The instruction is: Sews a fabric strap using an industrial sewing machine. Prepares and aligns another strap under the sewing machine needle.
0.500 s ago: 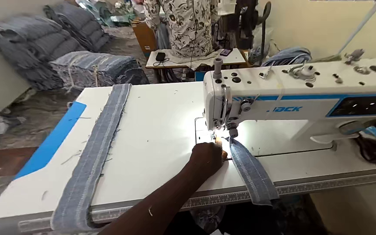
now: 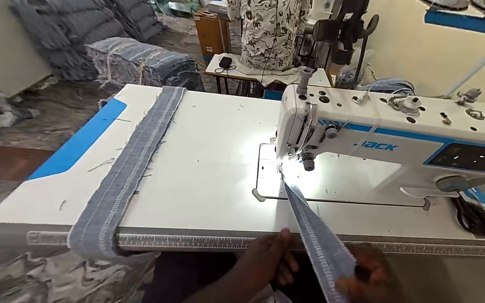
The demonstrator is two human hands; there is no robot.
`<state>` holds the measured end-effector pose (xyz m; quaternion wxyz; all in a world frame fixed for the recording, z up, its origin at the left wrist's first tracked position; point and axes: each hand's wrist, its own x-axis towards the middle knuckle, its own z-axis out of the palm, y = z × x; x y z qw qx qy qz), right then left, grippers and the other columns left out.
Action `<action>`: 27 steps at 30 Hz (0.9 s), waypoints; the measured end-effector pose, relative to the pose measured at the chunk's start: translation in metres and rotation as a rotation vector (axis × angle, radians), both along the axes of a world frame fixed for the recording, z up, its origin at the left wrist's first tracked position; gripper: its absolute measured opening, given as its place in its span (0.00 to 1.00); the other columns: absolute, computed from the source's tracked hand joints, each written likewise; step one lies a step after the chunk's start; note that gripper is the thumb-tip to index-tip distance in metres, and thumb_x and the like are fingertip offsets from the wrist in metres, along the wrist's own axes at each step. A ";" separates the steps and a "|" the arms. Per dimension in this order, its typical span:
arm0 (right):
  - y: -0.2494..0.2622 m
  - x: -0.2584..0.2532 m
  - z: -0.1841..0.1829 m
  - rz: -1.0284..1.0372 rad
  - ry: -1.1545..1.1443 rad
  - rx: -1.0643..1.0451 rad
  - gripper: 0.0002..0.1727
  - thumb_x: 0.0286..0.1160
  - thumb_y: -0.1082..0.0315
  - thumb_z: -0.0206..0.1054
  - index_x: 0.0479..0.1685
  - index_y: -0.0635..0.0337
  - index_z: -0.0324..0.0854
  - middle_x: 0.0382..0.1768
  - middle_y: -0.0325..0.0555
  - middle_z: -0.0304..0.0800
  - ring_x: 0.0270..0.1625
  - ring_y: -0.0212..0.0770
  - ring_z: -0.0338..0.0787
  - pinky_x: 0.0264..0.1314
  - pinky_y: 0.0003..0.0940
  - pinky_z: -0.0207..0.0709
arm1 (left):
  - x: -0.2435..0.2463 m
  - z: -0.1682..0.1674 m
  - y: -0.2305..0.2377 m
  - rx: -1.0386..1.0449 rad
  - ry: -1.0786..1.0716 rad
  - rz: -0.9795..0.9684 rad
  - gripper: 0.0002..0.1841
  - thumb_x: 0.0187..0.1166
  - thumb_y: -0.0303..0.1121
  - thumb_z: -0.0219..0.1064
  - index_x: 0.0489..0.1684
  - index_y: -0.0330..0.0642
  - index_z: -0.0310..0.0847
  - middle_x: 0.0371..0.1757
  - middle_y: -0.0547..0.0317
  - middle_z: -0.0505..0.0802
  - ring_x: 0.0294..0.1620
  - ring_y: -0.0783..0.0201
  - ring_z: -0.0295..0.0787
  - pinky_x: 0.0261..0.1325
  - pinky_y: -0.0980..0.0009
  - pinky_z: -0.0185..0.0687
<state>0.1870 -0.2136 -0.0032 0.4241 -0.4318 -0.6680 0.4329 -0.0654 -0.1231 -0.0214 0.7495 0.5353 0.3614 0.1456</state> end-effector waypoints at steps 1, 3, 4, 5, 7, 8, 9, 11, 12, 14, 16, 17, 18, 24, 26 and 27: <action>-0.004 -0.011 0.010 0.149 0.007 0.019 0.13 0.77 0.55 0.75 0.43 0.57 0.87 0.33 0.38 0.92 0.36 0.28 0.91 0.39 0.28 0.88 | 0.010 0.002 0.003 -0.110 -0.078 0.069 0.30 0.95 0.54 0.37 0.69 0.40 0.77 0.43 0.50 0.95 0.39 0.56 0.95 0.46 0.60 0.94; -0.004 -0.038 0.018 0.380 -0.104 0.059 0.19 0.76 0.52 0.74 0.31 0.61 0.84 0.28 0.46 0.86 0.33 0.38 0.87 0.34 0.37 0.82 | 0.024 0.003 0.006 -0.241 -0.214 0.228 0.23 0.96 0.47 0.42 0.78 0.45 0.66 0.48 0.45 0.93 0.40 0.51 0.95 0.48 0.56 0.94; 0.000 -0.048 0.018 0.405 -0.156 0.069 0.22 0.75 0.48 0.75 0.29 0.60 0.85 0.28 0.47 0.86 0.34 0.40 0.87 0.35 0.40 0.82 | 0.027 0.001 0.005 -0.229 -0.239 0.298 0.20 0.95 0.42 0.47 0.81 0.50 0.61 0.43 0.48 0.91 0.33 0.54 0.93 0.40 0.59 0.93; 0.007 -0.054 0.016 0.341 -0.173 0.068 0.24 0.74 0.45 0.75 0.26 0.58 0.85 0.27 0.44 0.86 0.33 0.38 0.87 0.35 0.38 0.82 | 0.026 -0.004 0.001 -0.152 -0.229 0.333 0.25 0.93 0.37 0.51 0.88 0.55 0.54 0.40 0.53 0.89 0.29 0.61 0.89 0.35 0.66 0.90; 0.031 -0.061 0.009 -0.004 -0.172 0.030 0.21 0.76 0.47 0.74 0.27 0.55 0.88 0.26 0.36 0.88 0.29 0.28 0.86 0.30 0.28 0.83 | 0.011 -0.015 -0.015 0.168 -0.087 0.293 0.38 0.87 0.32 0.59 0.96 0.49 0.43 0.54 0.59 0.90 0.44 0.73 0.89 0.53 0.74 0.88; 0.050 -0.066 0.007 -0.233 -0.211 0.008 0.17 0.76 0.51 0.73 0.28 0.53 0.90 0.25 0.32 0.88 0.26 0.26 0.85 0.27 0.27 0.82 | 0.006 -0.018 -0.021 0.276 -0.022 0.279 0.39 0.84 0.31 0.60 0.95 0.44 0.44 0.56 0.58 0.90 0.48 0.73 0.89 0.56 0.73 0.87; 0.070 -0.073 0.006 -0.421 -0.268 -0.021 0.15 0.77 0.52 0.72 0.32 0.52 0.91 0.25 0.32 0.88 0.23 0.28 0.84 0.24 0.30 0.80 | 0.001 -0.019 -0.023 0.348 0.048 0.240 0.39 0.84 0.29 0.60 0.95 0.41 0.44 0.66 0.56 0.88 0.58 0.74 0.87 0.66 0.73 0.83; 0.113 -0.081 0.001 -0.575 -0.401 -0.059 0.17 0.75 0.49 0.74 0.47 0.53 0.91 0.30 0.37 0.89 0.27 0.34 0.85 0.29 0.37 0.82 | -0.003 -0.018 -0.026 0.400 0.158 0.167 0.35 0.86 0.29 0.57 0.94 0.40 0.49 0.76 0.53 0.84 0.72 0.71 0.83 0.79 0.69 0.76; 0.135 -0.083 -0.002 -0.591 -0.480 -0.079 0.23 0.71 0.46 0.76 0.55 0.54 0.90 0.37 0.41 0.91 0.33 0.38 0.88 0.37 0.42 0.86 | -0.002 -0.017 -0.025 0.414 0.200 0.141 0.32 0.88 0.29 0.56 0.93 0.40 0.52 0.73 0.52 0.86 0.71 0.70 0.84 0.78 0.67 0.78; 0.167 -0.089 -0.003 -0.633 -0.617 -0.085 0.24 0.68 0.51 0.77 0.57 0.58 0.89 0.42 0.49 0.92 0.43 0.48 0.91 0.47 0.52 0.85 | -0.001 -0.013 -0.024 0.444 0.266 0.073 0.31 0.90 0.31 0.52 0.93 0.41 0.51 0.69 0.52 0.89 0.67 0.68 0.87 0.75 0.65 0.80; 0.176 -0.093 0.001 -0.671 -0.714 -0.053 0.15 0.68 0.64 0.73 0.52 0.60 0.89 0.41 0.51 0.92 0.44 0.51 0.91 0.46 0.53 0.83 | 0.000 -0.009 -0.023 0.458 0.293 0.023 0.31 0.91 0.32 0.51 0.95 0.42 0.48 0.68 0.52 0.89 0.67 0.67 0.88 0.75 0.63 0.81; 0.173 -0.094 0.002 -0.662 -0.767 -0.040 0.16 0.67 0.67 0.72 0.55 0.60 0.89 0.43 0.51 0.91 0.44 0.50 0.91 0.45 0.51 0.84 | 0.000 -0.008 -0.023 0.456 0.296 0.004 0.32 0.91 0.32 0.51 0.95 0.42 0.46 0.69 0.51 0.89 0.68 0.65 0.87 0.75 0.62 0.80; 0.166 -0.096 0.002 -0.630 -0.811 -0.043 0.21 0.65 0.70 0.72 0.61 0.61 0.87 0.49 0.52 0.88 0.47 0.51 0.90 0.46 0.49 0.85 | 0.000 -0.007 -0.023 0.453 0.285 0.004 0.33 0.90 0.31 0.52 0.94 0.38 0.47 0.69 0.49 0.89 0.68 0.65 0.87 0.75 0.63 0.80; 0.138 -0.100 -0.007 -0.596 -0.793 -0.058 0.36 0.58 0.71 0.76 0.76 0.58 0.79 0.60 0.51 0.79 0.48 0.45 0.88 0.43 0.40 0.86 | 0.003 -0.023 -0.027 0.360 0.067 0.102 0.31 0.89 0.27 0.51 0.91 0.27 0.47 0.73 0.46 0.85 0.69 0.71 0.85 0.76 0.72 0.79; 0.137 -0.098 -0.007 -0.596 -0.793 -0.033 0.34 0.59 0.71 0.76 0.75 0.60 0.80 0.59 0.52 0.79 0.46 0.46 0.88 0.41 0.40 0.85 | 0.004 -0.028 -0.027 0.323 0.032 0.118 0.31 0.92 0.29 0.50 0.92 0.29 0.45 0.79 0.46 0.81 0.75 0.71 0.82 0.80 0.72 0.76; 0.136 -0.097 -0.007 -0.589 -0.802 -0.021 0.34 0.59 0.70 0.75 0.75 0.60 0.80 0.58 0.52 0.79 0.45 0.45 0.87 0.40 0.40 0.85 | 0.004 -0.028 -0.027 0.291 0.021 0.114 0.32 0.93 0.31 0.51 0.93 0.30 0.43 0.83 0.46 0.77 0.77 0.71 0.79 0.82 0.72 0.74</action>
